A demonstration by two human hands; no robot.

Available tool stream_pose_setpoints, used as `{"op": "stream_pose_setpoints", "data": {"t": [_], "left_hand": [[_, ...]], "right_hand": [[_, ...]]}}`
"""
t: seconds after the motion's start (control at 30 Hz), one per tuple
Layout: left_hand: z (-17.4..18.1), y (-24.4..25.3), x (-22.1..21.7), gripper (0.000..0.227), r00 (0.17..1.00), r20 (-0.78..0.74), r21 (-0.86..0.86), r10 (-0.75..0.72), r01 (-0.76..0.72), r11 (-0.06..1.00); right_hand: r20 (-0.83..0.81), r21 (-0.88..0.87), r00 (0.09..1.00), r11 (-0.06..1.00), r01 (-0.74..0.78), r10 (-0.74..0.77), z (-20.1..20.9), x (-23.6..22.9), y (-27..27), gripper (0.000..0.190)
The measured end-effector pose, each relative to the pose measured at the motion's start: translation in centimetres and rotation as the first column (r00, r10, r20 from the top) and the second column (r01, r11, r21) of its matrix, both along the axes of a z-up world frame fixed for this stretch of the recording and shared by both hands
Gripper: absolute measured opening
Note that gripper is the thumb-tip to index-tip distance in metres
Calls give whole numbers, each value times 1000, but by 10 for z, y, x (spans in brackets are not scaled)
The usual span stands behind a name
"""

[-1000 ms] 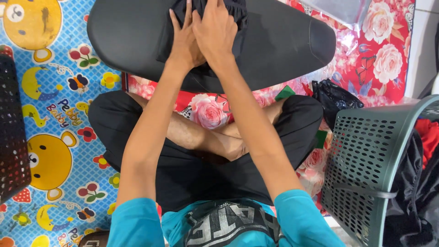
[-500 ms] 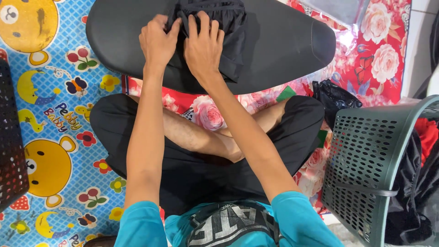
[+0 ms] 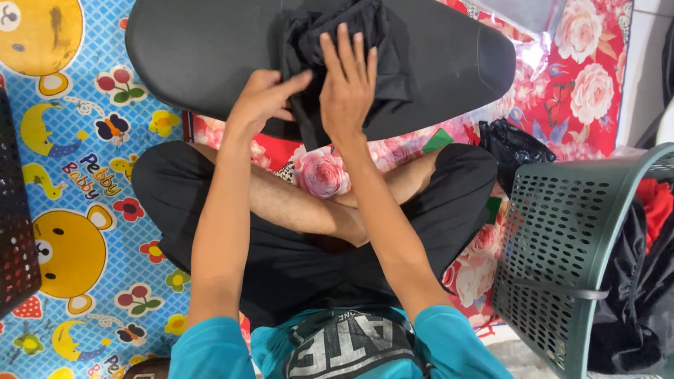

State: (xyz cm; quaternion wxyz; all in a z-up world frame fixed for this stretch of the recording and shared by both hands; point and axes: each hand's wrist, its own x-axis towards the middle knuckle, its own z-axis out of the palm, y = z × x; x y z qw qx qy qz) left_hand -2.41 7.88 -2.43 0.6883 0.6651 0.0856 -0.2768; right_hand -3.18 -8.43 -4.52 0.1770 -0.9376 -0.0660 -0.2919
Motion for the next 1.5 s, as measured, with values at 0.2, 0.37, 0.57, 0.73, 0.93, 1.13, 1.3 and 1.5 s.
{"op": "stream_pose_setpoints", "data": {"t": [0.2, 0.37, 0.57, 0.73, 0.93, 1.13, 1.3, 1.5], "left_hand": [[-1, -15, 3, 25, 963, 116, 108, 245, -257, 960], [9, -13, 4, 28, 971, 34, 10, 238, -238, 971], [3, -19, 1, 17, 966, 105, -37, 236, -233, 972], [25, -27, 3, 16, 951, 206, -107, 231, -212, 971], [44, -49, 13, 23, 847, 527, 114, 64, -145, 983], [34, -57, 23, 37, 780, 599, 487, -181, -175, 856], [49, -56, 0, 25, 961, 271, 319, 52, -141, 937], [32, -48, -12, 21, 919, 156, 127, 363, -383, 915]], "right_hand": [[91, 69, 983, 986, 154, -160, 8, 10, -37, 58], [52, -154, 996, 985, 84, -76, -4, 22, -46, 45], [-327, -318, 944, 946, -64, -46, -20, 5, -36, 70], [-479, 75, 853, 978, -193, 205, -9, 8, -60, 55], [-109, 771, 751, 532, -350, 651, 28, 7, -97, 57], [-165, 537, 845, 765, -357, 509, 48, 6, -106, 47], [-317, -26, 871, 915, -402, 374, 32, 17, -96, 88], [2, -113, 936, 930, -349, 352, 17, 39, -102, 54]]}}
